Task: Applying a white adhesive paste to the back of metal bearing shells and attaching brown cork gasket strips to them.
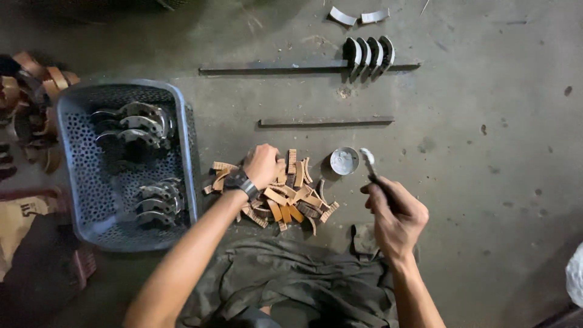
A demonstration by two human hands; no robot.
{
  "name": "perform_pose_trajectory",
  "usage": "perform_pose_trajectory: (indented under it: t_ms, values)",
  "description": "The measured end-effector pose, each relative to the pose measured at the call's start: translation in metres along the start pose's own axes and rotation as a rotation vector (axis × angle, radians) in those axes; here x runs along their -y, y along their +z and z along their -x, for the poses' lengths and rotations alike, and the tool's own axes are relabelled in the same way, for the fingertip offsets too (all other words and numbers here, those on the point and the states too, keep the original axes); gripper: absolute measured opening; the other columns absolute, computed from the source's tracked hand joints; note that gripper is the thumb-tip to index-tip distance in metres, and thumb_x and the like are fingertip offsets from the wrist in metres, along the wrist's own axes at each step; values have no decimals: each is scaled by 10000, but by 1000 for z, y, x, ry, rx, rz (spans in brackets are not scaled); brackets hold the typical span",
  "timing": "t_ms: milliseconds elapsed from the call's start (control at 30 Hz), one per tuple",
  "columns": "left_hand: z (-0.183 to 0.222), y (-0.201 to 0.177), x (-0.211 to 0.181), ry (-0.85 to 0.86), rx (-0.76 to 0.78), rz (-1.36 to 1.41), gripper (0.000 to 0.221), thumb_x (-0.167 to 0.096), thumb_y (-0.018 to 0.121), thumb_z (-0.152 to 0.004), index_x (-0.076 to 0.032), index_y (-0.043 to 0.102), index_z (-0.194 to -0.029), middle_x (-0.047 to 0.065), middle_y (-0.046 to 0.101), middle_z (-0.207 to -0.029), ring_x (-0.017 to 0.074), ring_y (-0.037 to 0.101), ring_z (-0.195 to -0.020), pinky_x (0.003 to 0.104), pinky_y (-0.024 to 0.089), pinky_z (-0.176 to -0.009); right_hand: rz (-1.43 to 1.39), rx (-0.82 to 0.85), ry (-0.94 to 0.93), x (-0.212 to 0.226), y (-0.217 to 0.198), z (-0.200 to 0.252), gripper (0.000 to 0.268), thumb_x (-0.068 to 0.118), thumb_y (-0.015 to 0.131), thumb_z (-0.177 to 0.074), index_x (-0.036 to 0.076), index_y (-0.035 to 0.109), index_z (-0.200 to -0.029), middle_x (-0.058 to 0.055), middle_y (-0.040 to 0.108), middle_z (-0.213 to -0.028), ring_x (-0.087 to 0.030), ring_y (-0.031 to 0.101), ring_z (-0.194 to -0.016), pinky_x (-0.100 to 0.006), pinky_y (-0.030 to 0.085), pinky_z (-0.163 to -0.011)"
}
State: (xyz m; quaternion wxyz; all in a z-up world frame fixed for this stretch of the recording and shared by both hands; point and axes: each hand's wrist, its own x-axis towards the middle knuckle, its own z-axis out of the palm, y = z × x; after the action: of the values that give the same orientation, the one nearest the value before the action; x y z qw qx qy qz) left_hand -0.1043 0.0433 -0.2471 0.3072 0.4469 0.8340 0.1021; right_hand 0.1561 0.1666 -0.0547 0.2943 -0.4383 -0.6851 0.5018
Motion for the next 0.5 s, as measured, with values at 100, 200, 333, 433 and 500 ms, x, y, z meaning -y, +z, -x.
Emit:
perform_pose_trajectory:
  t_ms: [100, 200, 333, 433, 500]
  values:
    - [20, -15, -27, 2, -132, 30, 106, -165, 804, -824, -76, 795, -881, 141, 749, -816, 239, 667, -695, 356, 479, -667, 134, 62, -149, 5, 10, 0, 170, -22, 712, -937, -30, 750, -1102, -59, 737, -834, -86, 612, -647, -235, 465, -537]
    - [36, -40, -37, -176, -47, 212, 152, -149, 734, -916, -74, 772, -1043, 100, 771, -934, 215, 696, -680, 355, 513, -676, 316, 93, -278, 19, 14, 0, 202, 11, 760, -892, -10, 746, -1093, -88, 683, -828, -108, 590, -631, -254, 475, -574]
    - [72, -81, -31, -105, -209, 390, 252, -108, 709, -908, -25, 721, -1146, 121, 754, -992, 201, 708, -687, 335, 585, -612, 391, 43, -307, 29, 16, 3, 221, 35, 781, -877, 11, 747, -1094, -94, 673, -850, -125, 578, -623, -260, 470, -578]
    - [95, -98, -39, 11, -317, 675, 295, -102, 701, -911, 2, 698, -1187, 132, 733, -990, 169, 721, -730, 299, 614, -622, 328, 51, -375, 34, 17, 4, 189, 57, 752, -939, -3, 727, -1116, -82, 669, -877, -93, 586, -685, -248, 478, -626]
    - [109, -101, -49, 70, -364, 924, 232, -119, 700, -954, 5, 705, -1150, 105, 749, -1021, 146, 752, -784, 269, 647, -653, 43, 222, 64, 29, 16, 7, 147, 125, 686, -1010, 19, 776, -962, 3, 637, -677, -49, 543, -590, -230, 437, -517]
